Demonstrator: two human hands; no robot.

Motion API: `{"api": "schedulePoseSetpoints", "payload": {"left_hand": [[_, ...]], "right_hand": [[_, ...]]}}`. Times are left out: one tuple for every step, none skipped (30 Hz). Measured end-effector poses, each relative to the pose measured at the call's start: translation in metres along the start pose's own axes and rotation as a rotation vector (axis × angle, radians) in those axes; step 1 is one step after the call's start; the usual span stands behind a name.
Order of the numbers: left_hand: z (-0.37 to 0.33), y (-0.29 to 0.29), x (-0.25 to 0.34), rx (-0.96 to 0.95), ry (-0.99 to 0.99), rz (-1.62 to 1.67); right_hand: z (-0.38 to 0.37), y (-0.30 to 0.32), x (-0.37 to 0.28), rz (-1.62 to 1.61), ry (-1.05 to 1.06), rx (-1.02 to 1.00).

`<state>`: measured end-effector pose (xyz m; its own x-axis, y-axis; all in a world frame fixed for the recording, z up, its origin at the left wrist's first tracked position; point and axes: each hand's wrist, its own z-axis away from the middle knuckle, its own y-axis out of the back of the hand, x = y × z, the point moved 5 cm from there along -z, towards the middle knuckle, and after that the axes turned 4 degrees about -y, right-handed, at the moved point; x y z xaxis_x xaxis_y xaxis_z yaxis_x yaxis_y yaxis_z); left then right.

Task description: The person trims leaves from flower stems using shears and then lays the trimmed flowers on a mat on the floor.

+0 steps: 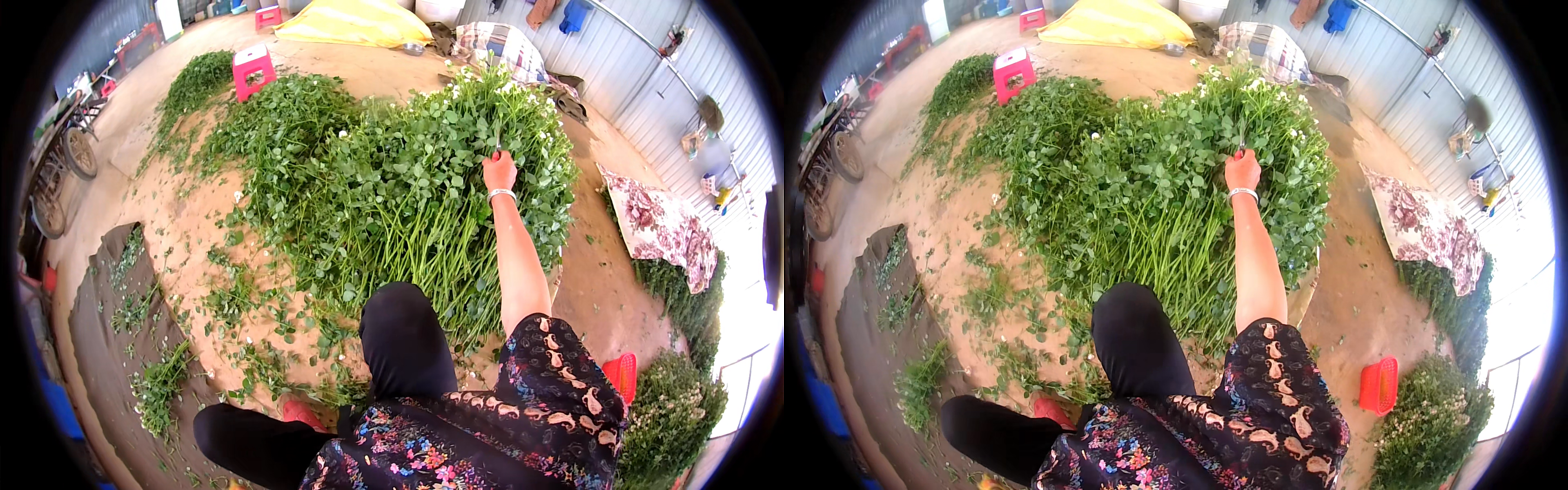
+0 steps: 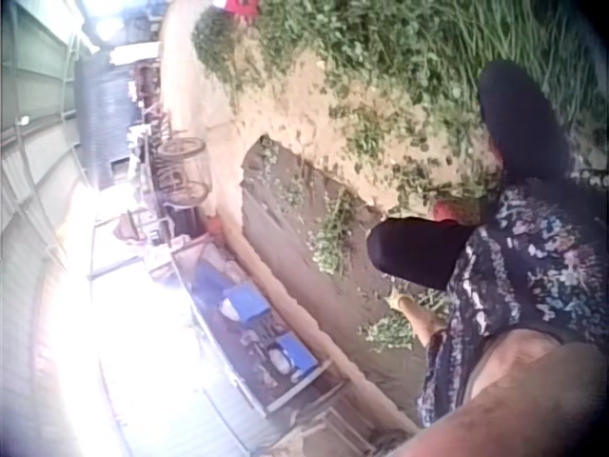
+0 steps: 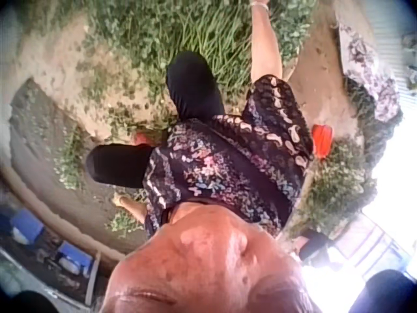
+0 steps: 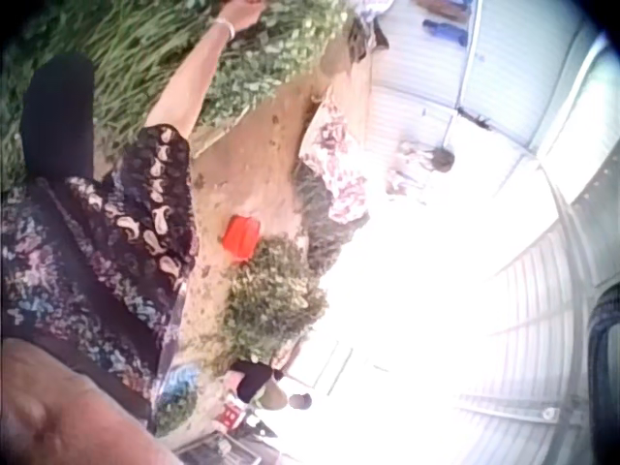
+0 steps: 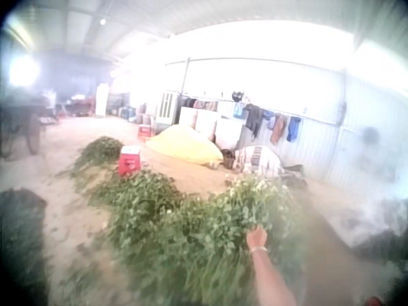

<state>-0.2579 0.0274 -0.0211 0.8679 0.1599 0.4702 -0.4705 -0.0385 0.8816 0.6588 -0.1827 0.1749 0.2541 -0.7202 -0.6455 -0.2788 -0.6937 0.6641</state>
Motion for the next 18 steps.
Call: {"api": "schedulePoseSetpoints", "payload": {"left_hand": [[-0.001,0.007,-0.002,-0.007,0.002,-0.025],[-0.002,0.017,-0.007,-0.004,0.011,-0.051],[-0.003,0.031,-0.013,0.004,0.020,-0.077],[-0.007,0.042,-0.018,0.011,0.022,-0.099],[-0.009,0.063,-0.024,0.036,0.030,-0.125],[-0.018,0.077,-0.026,0.047,0.026,-0.130],[-0.028,0.089,-0.026,0.070,0.018,-0.123],[-0.044,0.098,-0.024,0.100,-0.014,-0.089],[-0.061,0.099,-0.021,0.127,-0.054,-0.031],[-0.089,0.105,-0.041,0.217,-0.133,0.068],[-0.115,0.116,-0.041,0.296,-0.234,0.153],[-0.137,0.109,-0.017,0.234,-0.235,0.204],[-0.158,0.111,0.029,0.170,-0.233,0.251],[-0.149,0.118,0.080,0.126,-0.268,0.311],[-0.131,0.133,0.133,0.092,-0.301,0.365],[-0.119,0.156,0.164,0.098,-0.359,0.326],[-0.114,0.167,0.192,0.097,-0.419,0.294],[-0.119,0.162,0.226,0.026,-0.481,0.344]], "right_hand": [[-0.005,-0.003,0.004,0.055,-0.015,-0.026],[-0.006,-0.006,0.004,0.061,-0.027,-0.065],[-0.009,-0.006,0.003,0.078,-0.024,-0.056],[-0.013,-0.001,0.003,0.097,-0.020,-0.046],[-0.015,-0.004,0.007,0.109,-0.023,-0.047],[-0.023,-0.002,0.012,0.078,-0.020,-0.096],[-0.026,-0.001,0.016,0.051,0.020,-0.116],[-0.031,0.000,0.022,0.042,0.017,-0.111],[-0.037,0.003,0.026,0.032,0.016,-0.102],[-0.039,0.007,0.015,-0.028,0.027,-0.101],[-0.040,0.012,0.013,-0.088,0.021,-0.099],[-0.053,0.026,0.024,-0.220,0.035,-0.083],[-0.063,0.038,0.031,-0.491,-0.098,-0.201],[-0.060,0.052,0.018,-0.707,-0.115,-0.273],[-0.050,0.070,-0.006,-0.931,-0.133,-0.355],[-0.035,0.081,-0.040,-1.085,-0.226,-0.465],[-0.019,0.097,-0.068,-1.203,-0.254,-0.486],[-0.019,0.103,-0.080,-1.308,-0.178,-0.511]]}}
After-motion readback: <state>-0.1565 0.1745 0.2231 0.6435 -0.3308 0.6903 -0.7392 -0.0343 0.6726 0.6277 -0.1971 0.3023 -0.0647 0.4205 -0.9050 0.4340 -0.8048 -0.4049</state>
